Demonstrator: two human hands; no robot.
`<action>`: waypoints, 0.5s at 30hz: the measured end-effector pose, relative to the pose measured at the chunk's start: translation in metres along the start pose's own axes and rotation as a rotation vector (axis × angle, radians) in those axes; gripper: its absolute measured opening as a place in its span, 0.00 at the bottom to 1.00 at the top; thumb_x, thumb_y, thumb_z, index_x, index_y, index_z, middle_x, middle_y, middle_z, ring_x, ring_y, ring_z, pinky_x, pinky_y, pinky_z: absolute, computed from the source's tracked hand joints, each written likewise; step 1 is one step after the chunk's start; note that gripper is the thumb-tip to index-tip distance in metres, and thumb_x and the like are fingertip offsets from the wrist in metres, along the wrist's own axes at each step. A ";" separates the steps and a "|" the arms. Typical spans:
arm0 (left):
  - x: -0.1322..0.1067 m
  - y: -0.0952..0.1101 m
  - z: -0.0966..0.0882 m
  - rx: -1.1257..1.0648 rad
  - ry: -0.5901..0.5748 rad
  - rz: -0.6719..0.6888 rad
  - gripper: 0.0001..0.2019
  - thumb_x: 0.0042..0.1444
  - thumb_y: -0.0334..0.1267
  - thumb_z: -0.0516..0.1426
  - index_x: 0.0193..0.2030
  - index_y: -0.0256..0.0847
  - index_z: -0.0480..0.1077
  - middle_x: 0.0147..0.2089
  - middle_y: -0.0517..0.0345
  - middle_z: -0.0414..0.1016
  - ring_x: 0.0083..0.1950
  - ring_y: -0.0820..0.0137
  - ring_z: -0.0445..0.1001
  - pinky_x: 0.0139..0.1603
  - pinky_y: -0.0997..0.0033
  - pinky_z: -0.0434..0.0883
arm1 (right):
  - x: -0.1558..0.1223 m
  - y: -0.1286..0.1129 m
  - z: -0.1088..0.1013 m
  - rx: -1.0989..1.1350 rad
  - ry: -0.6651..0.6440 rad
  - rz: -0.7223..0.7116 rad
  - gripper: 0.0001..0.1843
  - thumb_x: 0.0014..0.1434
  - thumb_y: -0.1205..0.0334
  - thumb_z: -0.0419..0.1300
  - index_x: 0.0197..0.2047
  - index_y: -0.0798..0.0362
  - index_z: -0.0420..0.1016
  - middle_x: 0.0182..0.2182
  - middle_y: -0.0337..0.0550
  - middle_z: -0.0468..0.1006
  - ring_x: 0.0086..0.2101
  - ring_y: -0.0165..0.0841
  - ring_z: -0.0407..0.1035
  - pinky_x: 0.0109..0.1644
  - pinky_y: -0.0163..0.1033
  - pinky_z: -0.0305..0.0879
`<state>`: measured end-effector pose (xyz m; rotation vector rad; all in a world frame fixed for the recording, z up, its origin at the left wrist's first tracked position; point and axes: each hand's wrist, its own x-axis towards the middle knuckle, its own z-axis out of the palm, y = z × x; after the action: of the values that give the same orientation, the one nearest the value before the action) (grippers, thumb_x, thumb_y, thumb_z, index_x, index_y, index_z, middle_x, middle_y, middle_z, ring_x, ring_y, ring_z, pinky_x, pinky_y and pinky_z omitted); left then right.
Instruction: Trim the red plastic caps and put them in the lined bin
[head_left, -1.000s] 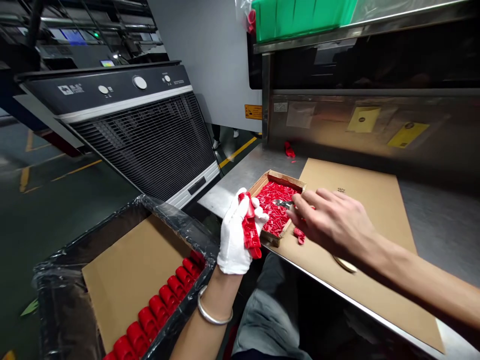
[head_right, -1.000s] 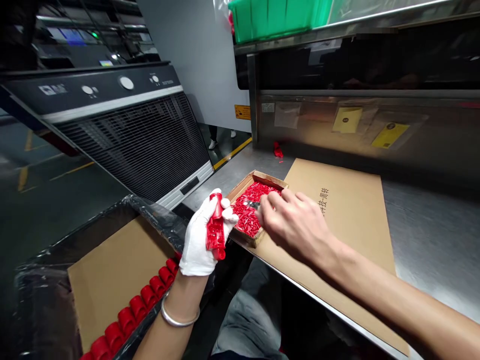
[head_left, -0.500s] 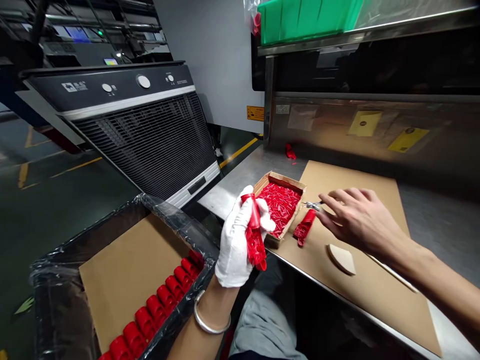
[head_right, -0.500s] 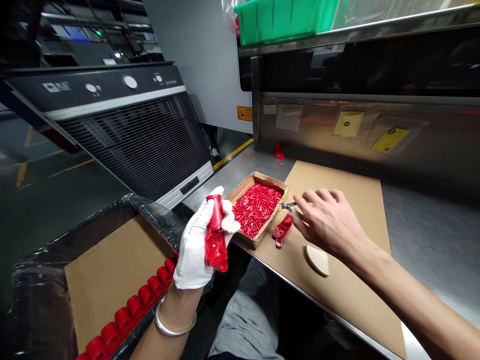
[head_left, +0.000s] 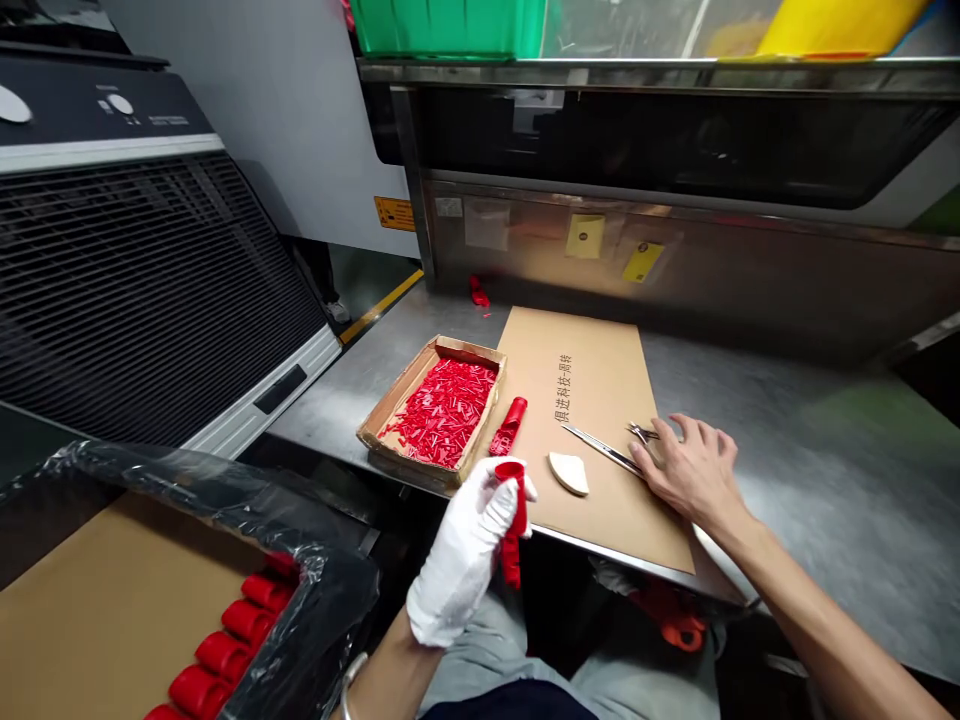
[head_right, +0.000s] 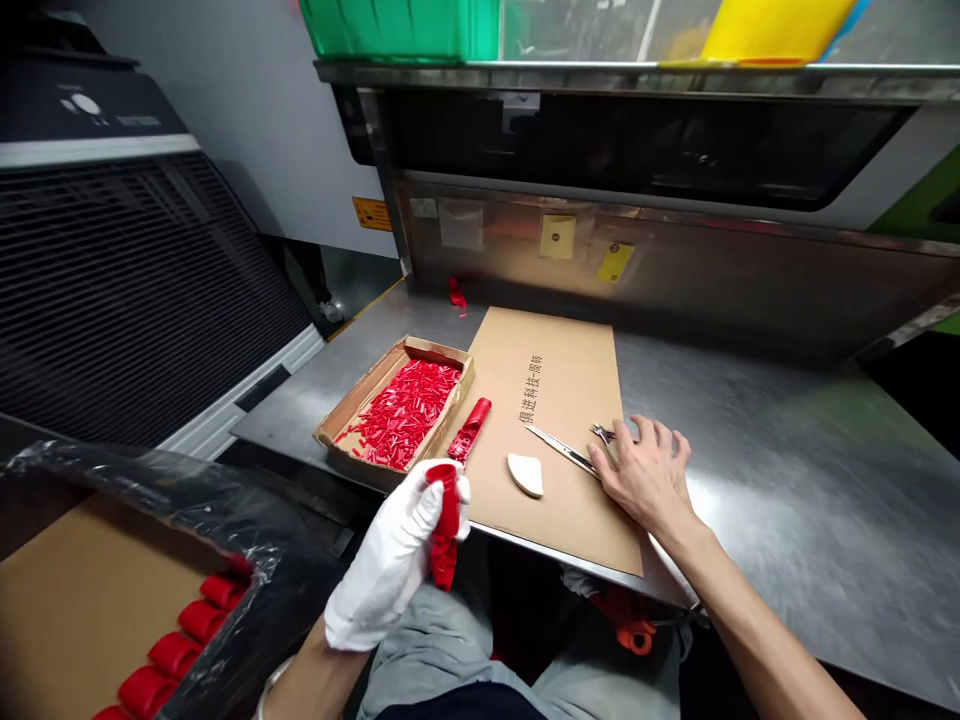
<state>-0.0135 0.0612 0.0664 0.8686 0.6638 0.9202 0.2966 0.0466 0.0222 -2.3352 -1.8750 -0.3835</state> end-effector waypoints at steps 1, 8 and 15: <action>-0.002 0.001 0.001 0.066 -0.009 0.031 0.12 0.63 0.46 0.60 0.45 0.39 0.71 0.40 0.56 0.73 0.33 0.76 0.68 0.35 0.74 0.67 | 0.001 -0.005 -0.001 0.031 -0.011 -0.048 0.24 0.68 0.48 0.49 0.56 0.56 0.72 0.54 0.63 0.70 0.52 0.53 0.63 0.51 0.57 0.57; -0.014 0.003 -0.001 0.127 0.006 0.093 0.17 0.51 0.42 0.69 0.45 0.40 0.72 0.39 0.55 0.76 0.34 0.73 0.70 0.34 0.75 0.68 | 0.012 -0.035 0.012 0.293 -0.143 -0.238 0.12 0.67 0.61 0.52 0.42 0.57 0.74 0.35 0.49 0.74 0.38 0.37 0.68 0.42 0.40 0.60; -0.012 -0.006 -0.005 0.252 0.075 0.198 0.17 0.52 0.41 0.69 0.47 0.42 0.74 0.42 0.55 0.76 0.40 0.70 0.72 0.44 0.71 0.70 | -0.006 -0.033 -0.024 0.505 -0.094 -0.290 0.08 0.68 0.66 0.46 0.42 0.53 0.66 0.32 0.43 0.74 0.31 0.33 0.68 0.35 0.37 0.62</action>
<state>-0.0210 0.0501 0.0603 1.1441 0.7798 1.0646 0.2606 0.0424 0.0414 -1.7880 -2.0579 0.1665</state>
